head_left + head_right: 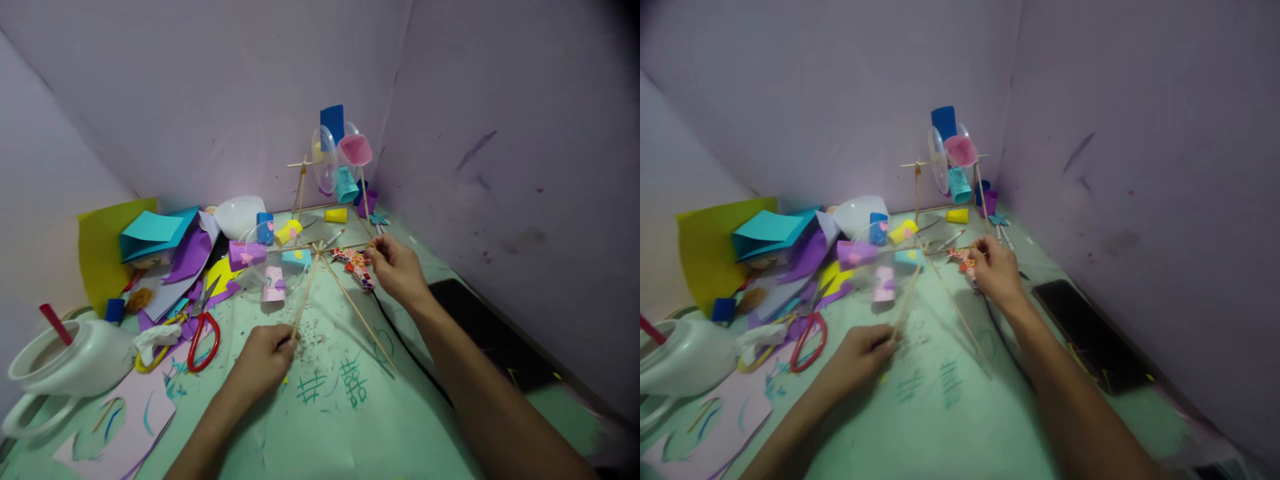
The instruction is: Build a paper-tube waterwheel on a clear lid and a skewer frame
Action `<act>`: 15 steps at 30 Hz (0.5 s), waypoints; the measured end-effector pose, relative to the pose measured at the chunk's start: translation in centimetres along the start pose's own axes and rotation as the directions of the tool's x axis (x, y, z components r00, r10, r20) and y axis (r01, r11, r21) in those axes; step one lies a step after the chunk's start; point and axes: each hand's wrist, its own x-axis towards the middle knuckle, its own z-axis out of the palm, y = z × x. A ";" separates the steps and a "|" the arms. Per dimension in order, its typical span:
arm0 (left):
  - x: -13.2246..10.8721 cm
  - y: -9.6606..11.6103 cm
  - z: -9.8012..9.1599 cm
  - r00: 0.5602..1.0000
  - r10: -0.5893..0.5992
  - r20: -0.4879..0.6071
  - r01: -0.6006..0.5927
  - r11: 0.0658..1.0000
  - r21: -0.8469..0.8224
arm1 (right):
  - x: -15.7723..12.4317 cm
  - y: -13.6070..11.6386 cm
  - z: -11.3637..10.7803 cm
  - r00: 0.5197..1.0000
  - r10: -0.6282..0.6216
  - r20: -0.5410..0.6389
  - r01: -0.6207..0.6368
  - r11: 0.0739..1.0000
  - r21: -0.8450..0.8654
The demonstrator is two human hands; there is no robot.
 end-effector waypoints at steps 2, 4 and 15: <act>-0.1 0.4 0.8 1.000 -0.011 -0.009 0.011 1.000 -0.004 | -0.3 -0.6 0.0 0.999 0.007 -0.035 -0.002 0.987 0.161; -0.4 0.6 1.4 0.998 -0.029 -0.050 0.030 0.999 0.017 | -0.8 -1.2 0.1 0.998 0.036 -0.042 -0.020 0.940 0.340; -1.3 -0.3 -1.3 0.929 -0.090 -0.358 0.142 0.982 0.122 | -3.4 -2.2 2.6 0.780 -0.289 0.555 0.117 0.939 0.324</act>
